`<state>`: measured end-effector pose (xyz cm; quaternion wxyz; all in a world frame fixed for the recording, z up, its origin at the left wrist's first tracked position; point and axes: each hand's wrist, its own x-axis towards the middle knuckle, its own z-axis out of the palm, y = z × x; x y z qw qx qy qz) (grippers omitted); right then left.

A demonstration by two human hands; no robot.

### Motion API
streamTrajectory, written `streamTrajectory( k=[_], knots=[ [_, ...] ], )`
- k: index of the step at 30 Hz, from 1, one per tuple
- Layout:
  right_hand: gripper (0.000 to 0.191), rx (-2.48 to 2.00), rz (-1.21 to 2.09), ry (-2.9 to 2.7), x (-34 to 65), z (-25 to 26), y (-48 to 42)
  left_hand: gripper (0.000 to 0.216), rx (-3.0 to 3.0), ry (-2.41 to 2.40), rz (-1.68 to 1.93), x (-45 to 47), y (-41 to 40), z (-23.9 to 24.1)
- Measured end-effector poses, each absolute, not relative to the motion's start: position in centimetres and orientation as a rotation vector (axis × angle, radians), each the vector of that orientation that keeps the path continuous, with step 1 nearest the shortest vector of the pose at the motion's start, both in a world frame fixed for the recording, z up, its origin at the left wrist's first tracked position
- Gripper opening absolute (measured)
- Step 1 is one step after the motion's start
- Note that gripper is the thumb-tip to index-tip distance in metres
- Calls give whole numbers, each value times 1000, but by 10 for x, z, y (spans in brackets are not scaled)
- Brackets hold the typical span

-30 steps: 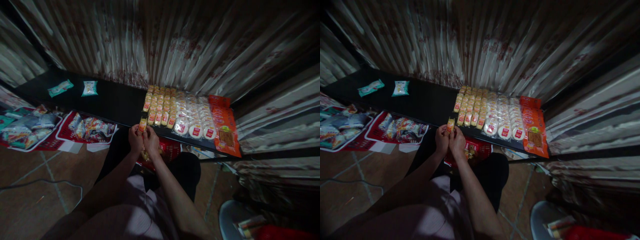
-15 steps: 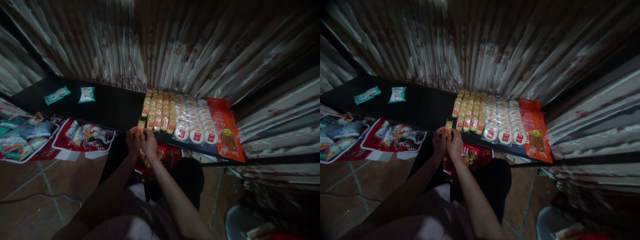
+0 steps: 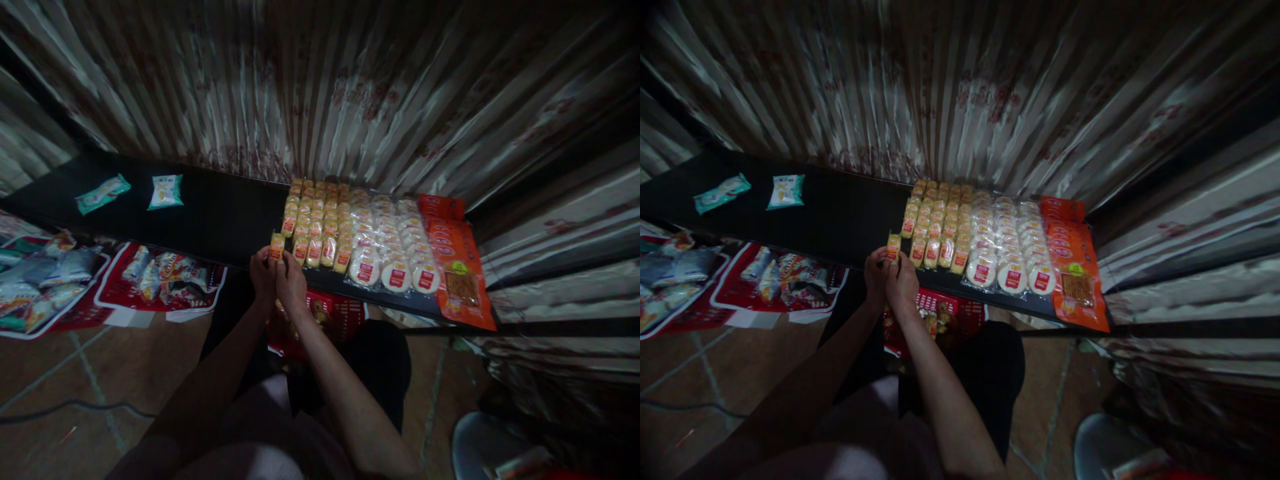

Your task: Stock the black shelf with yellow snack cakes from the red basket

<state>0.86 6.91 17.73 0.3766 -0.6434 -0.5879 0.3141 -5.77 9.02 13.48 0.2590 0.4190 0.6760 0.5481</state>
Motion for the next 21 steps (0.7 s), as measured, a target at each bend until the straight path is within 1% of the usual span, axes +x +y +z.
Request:
streamTrajectory(
  k=[7,14,17,21],
  knots=[
    [35,-1631,778,-1503,7,176,78,22,1193,1806,1445,-57,105,131],
    [28,-1597,791,-1528,5,177,89,18,1271,1808,1414,-59,116,130],
    [29,-1566,765,-1543,4,174,93,17,1252,1777,1401,-59,119,134],
    [32,-1537,702,-1592,4,168,98,11,1222,1692,1492,-56,121,140]
  ],
)
